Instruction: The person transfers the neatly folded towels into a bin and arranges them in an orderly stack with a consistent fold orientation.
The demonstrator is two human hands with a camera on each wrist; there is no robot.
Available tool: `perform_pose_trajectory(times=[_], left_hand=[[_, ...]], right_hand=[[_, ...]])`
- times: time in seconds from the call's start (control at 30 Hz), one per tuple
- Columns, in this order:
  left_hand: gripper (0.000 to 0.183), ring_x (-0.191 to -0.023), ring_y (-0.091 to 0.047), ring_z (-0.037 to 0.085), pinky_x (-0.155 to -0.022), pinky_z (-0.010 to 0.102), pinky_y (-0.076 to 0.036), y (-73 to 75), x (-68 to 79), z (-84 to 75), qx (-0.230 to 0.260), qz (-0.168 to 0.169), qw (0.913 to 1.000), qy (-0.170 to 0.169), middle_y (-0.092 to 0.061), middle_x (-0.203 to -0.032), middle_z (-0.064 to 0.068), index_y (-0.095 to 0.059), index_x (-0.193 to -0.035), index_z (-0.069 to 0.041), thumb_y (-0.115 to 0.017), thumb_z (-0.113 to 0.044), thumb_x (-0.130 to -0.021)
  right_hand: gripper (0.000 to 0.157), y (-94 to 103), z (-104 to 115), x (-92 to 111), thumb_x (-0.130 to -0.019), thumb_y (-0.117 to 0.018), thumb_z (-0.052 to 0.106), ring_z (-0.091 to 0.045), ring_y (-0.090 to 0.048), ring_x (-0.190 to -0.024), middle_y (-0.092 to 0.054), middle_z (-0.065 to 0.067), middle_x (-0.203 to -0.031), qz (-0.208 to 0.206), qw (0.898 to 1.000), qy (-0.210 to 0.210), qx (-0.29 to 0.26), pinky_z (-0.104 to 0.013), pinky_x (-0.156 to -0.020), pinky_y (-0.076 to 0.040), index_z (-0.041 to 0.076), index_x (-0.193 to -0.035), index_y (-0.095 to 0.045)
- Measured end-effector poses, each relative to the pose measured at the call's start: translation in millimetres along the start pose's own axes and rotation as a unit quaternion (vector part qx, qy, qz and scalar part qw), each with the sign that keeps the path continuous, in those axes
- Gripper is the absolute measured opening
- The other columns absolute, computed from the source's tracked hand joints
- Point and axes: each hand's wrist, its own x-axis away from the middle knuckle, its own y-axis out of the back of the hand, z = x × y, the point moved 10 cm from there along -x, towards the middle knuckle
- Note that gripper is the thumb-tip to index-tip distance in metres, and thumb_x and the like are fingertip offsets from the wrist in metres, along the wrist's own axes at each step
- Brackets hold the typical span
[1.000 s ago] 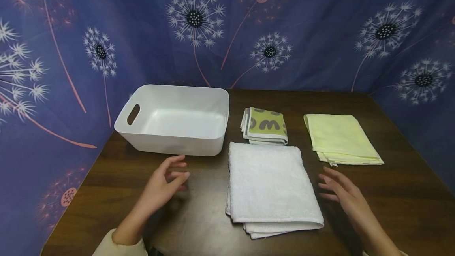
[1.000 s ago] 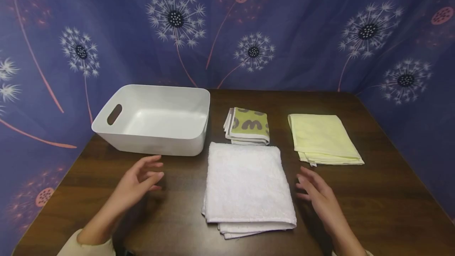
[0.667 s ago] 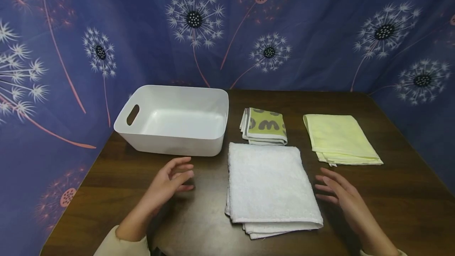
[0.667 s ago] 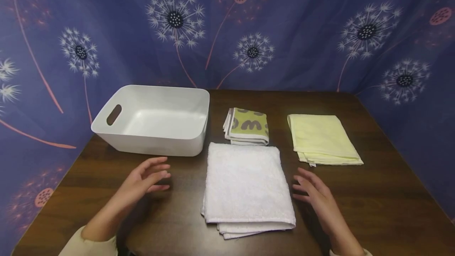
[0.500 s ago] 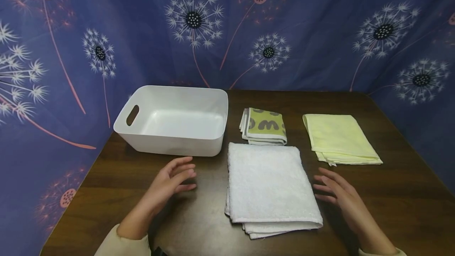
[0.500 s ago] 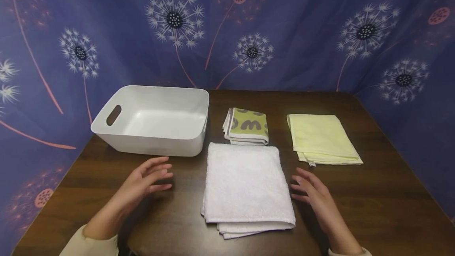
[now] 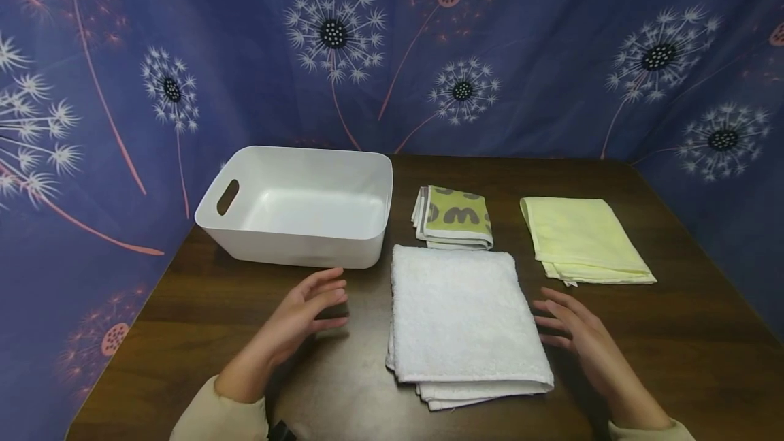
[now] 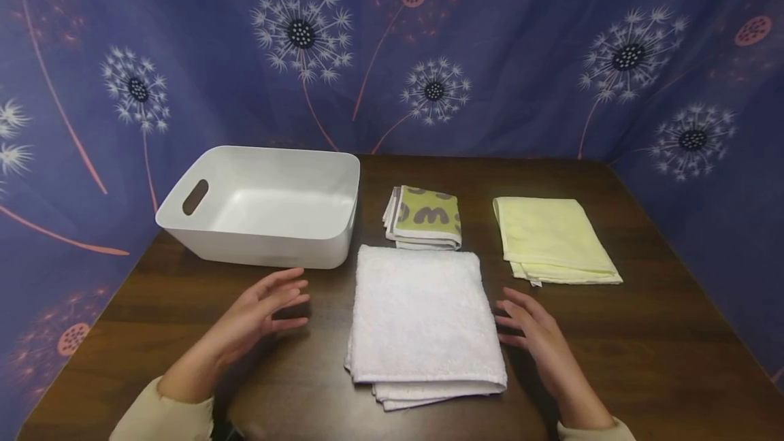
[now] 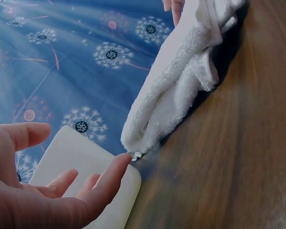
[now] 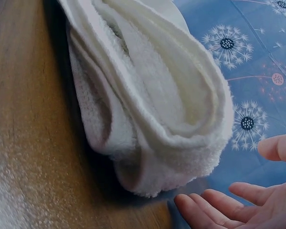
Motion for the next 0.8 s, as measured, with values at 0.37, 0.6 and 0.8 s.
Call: perform_pose_trajectory(times=[0.37, 0.6, 0.8], left_hand=[[0.054, -0.126, -0.034, 0.042, -0.086, 0.046, -0.048, -2.7, -3.4, 3.1, 0.018, -0.006, 0.9998, 0.006, -0.028, -0.142, 0.026, -0.028, -0.141, 0.002, -0.052, -0.014, -0.095], [0.056, -0.129, -0.03, 0.042, -0.088, 0.048, -0.047, -9.7, -4.9, 3.4, 0.031, 0.019, 0.9991, 0.021, -0.023, -0.144, 0.027, -0.023, -0.143, 0.001, -0.049, -0.015, -0.097], [0.058, -0.13, -0.026, 0.043, -0.09, 0.048, -0.045, -17.7, -7.5, 5.5, 0.048, 0.046, 0.9974, 0.027, -0.019, -0.146, 0.028, -0.019, -0.145, 0.0, -0.048, -0.015, -0.097]], right_hand=[[0.059, -1.9, -7, -2, -0.1, -0.042, 0.034, -0.005, -0.059, -0.093, -0.056, 0.003, -0.112, 0.002, 1.0, -0.02, -0.018, -0.032, -0.075, -0.052, -0.007, -0.139, -0.027], [0.051, -3.8, -10, -2, -0.1, -0.041, 0.032, -0.006, -0.058, -0.094, -0.057, 0.008, -0.108, 0.006, 0.999, -0.037, -0.025, -0.033, -0.076, -0.051, -0.002, -0.138, -0.032], [0.058, -6.9, -12, -3, -0.1, -0.04, 0.036, -0.006, -0.057, -0.094, -0.055, 0.006, -0.11, 0.011, 0.998, -0.053, -0.019, -0.035, -0.077, -0.049, -0.004, -0.14, -0.027]])
